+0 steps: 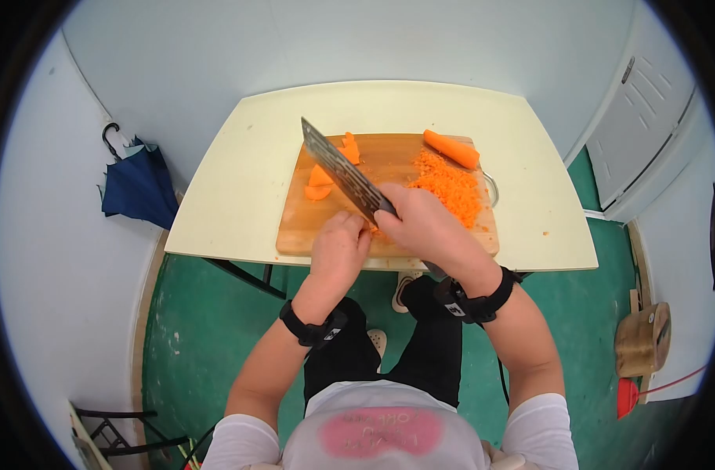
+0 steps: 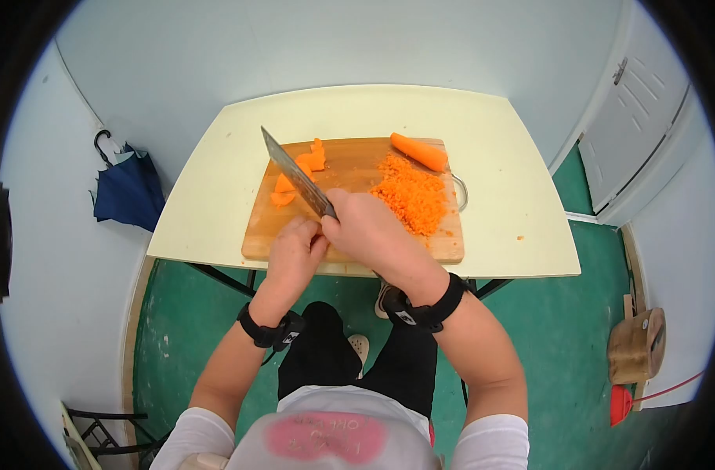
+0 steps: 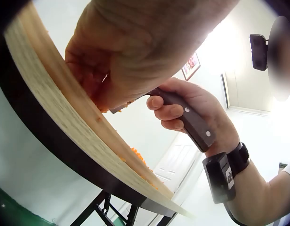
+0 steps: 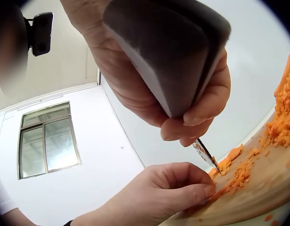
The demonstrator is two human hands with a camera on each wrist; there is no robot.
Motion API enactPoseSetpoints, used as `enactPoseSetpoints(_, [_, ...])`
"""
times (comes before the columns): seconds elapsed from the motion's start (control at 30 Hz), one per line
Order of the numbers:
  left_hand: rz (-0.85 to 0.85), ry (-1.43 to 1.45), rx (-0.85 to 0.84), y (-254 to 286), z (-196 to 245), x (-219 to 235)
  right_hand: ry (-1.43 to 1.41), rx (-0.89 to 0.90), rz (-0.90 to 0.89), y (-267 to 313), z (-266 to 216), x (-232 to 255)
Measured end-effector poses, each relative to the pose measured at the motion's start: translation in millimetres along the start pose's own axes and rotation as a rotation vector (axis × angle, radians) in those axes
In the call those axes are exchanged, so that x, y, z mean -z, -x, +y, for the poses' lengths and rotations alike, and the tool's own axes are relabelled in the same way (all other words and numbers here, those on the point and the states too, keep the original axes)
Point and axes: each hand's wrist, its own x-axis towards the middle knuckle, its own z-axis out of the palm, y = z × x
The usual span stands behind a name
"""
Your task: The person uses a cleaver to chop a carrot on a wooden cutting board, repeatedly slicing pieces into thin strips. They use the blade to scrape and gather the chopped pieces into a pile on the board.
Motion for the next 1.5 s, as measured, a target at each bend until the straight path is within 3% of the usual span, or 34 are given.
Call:
enactPoseSetpoints(0.2, [0.014, -0.017, -0.034, 1, 4, 1, 0.075, -0.025, -0.057, -10, 11, -14])
enactPoseSetpoints(0.63, [0.046, -0.012, -0.077, 3, 0, 0, 0.052, -0.011, -0.009, -3, 11, -21])
enactPoseSetpoints(0.83, [0.048, 0.210, 0.028, 7, -9, 7, -0.002, -0.113, -0.069, -4, -2, -12])
enactPoseSetpoints(0.93, [0.120, 0.224, -0.029, 10, -13, 10, 0.104, 0.052, 0.068, -6, 11, -20])
enactPoseSetpoints(1.0, [0.102, 0.244, -0.023, 9, -14, 14, 0.051, -0.076, -0.060, -10, 9, -16])
enactPoseSetpoints(1.23, [0.143, 0.381, 0.034, 14, -15, 14, -0.065, -0.060, -0.019, -3, 2, -17])
enactPoseSetpoints(1.3, [0.143, 0.415, 0.070, 15, -15, 15, -0.154, -0.126, -0.116, -4, 6, -18])
enactPoseSetpoints(1.43, [0.147, 0.382, 0.042, 15, -17, 15, -0.295, -0.251, -0.120, 4, 9, -7])
enactPoseSetpoints(1.5, [0.144, 0.400, 0.034, 16, -19, 15, -0.246, -0.281, -0.031, 5, 26, 7])
